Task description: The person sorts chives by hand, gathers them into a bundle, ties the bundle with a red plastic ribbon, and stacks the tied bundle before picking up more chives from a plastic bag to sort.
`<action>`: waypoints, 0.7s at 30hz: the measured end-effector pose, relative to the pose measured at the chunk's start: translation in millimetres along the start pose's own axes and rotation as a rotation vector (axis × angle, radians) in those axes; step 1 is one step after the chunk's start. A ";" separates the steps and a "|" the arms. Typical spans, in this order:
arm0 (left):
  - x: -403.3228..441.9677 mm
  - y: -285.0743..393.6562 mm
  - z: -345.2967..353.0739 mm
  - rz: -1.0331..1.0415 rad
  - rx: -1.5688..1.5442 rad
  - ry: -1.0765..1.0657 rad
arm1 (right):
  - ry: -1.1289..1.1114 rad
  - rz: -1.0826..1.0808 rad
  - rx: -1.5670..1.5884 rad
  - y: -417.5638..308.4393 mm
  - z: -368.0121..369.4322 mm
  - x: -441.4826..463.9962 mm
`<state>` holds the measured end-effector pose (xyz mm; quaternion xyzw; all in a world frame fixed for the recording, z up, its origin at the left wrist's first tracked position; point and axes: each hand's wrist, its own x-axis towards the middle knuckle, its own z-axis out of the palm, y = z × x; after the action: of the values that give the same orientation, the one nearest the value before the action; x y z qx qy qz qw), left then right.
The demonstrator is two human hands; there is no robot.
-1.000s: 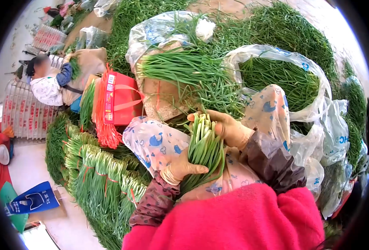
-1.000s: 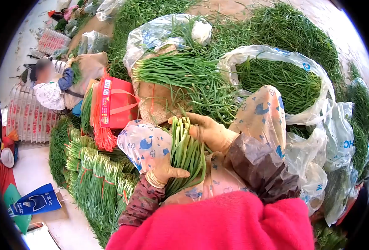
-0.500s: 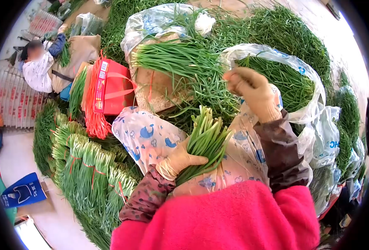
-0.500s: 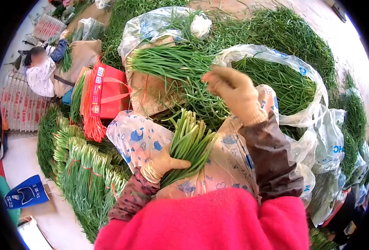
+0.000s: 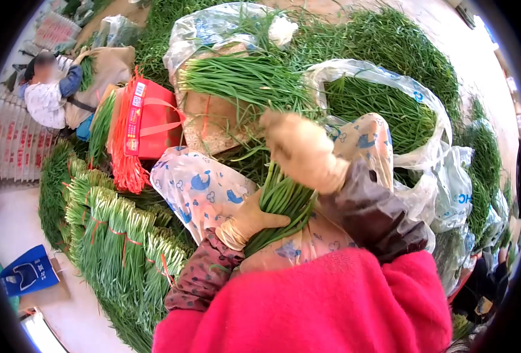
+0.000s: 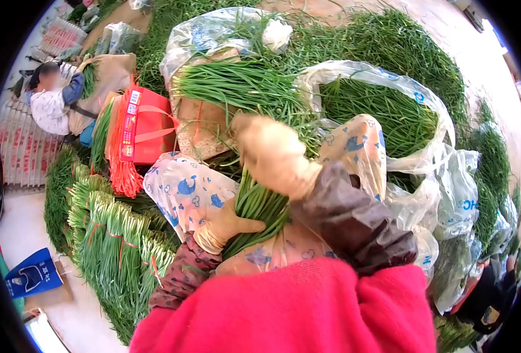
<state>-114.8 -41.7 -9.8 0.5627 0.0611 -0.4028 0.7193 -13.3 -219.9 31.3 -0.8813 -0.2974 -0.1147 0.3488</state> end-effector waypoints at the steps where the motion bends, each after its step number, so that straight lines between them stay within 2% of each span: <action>1: -1.9 6.6 1.3 0.009 0.065 -0.004 | 0.211 0.114 0.141 21.5 5.9 3.2; 2: -4.1 11.3 4.7 0.010 0.064 -0.015 | 0.426 0.223 0.284 42.7 6.8 8.5; 4: -10.0 18.5 6.8 0.045 -0.140 -0.034 | 0.214 0.790 0.398 59.0 -28.6 20.8; 5: -12.4 20.8 3.0 0.032 -0.155 -0.063 | -0.107 0.817 0.157 62.6 -49.4 23.2; 6: -14.8 24.6 0.0 0.040 -0.151 -0.062 | -0.162 0.688 0.262 86.6 -39.8 5.1; 8: -19.4 34.7 -2.0 0.023 -0.215 -0.107 | -0.575 0.553 0.074 84.1 -44.2 -18.5; 10: -21.1 39.4 -6.6 0.008 -0.254 -0.113 | -0.607 0.652 0.456 84.0 -45.4 -23.1; 11: -19.0 36.8 -12.2 -0.007 -0.244 -0.160 | -0.428 0.683 0.719 85.4 -45.7 -22.3; 12: -17.6 35.6 -15.4 -0.028 -0.231 -0.209 | -0.428 0.688 0.723 81.7 -41.8 -17.5; 14: -15.2 40.6 -16.1 -0.110 -0.237 -0.244 | 0.123 0.482 1.226 73.9 -32.5 -9.5; 16: -7.4 45.3 -16.7 -0.079 -0.093 -0.250 | -0.094 0.298 0.918 54.7 -32.1 4.9; 17: -4.7 50.0 -15.7 -0.071 -0.084 -0.277 | -0.221 0.052 0.748 40.4 -28.7 6.8; 18: -1.8 52.3 -13.5 -0.077 -0.084 -0.282 | -0.361 0.012 0.746 29.2 -17.2 -2.3; 20: 3.2 51.9 -9.1 -0.048 -0.135 -0.280 | -0.714 0.247 0.823 22.6 -14.6 -9.3; 21: 6.0 50.0 -7.7 -0.091 -0.154 -0.292 | -0.774 0.382 0.894 27.9 -13.3 -10.7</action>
<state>-75.5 -36.1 22.2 0.4382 0.0123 -0.5066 0.7424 -4.8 -249.9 21.3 -0.6652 -0.2586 0.4135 0.5654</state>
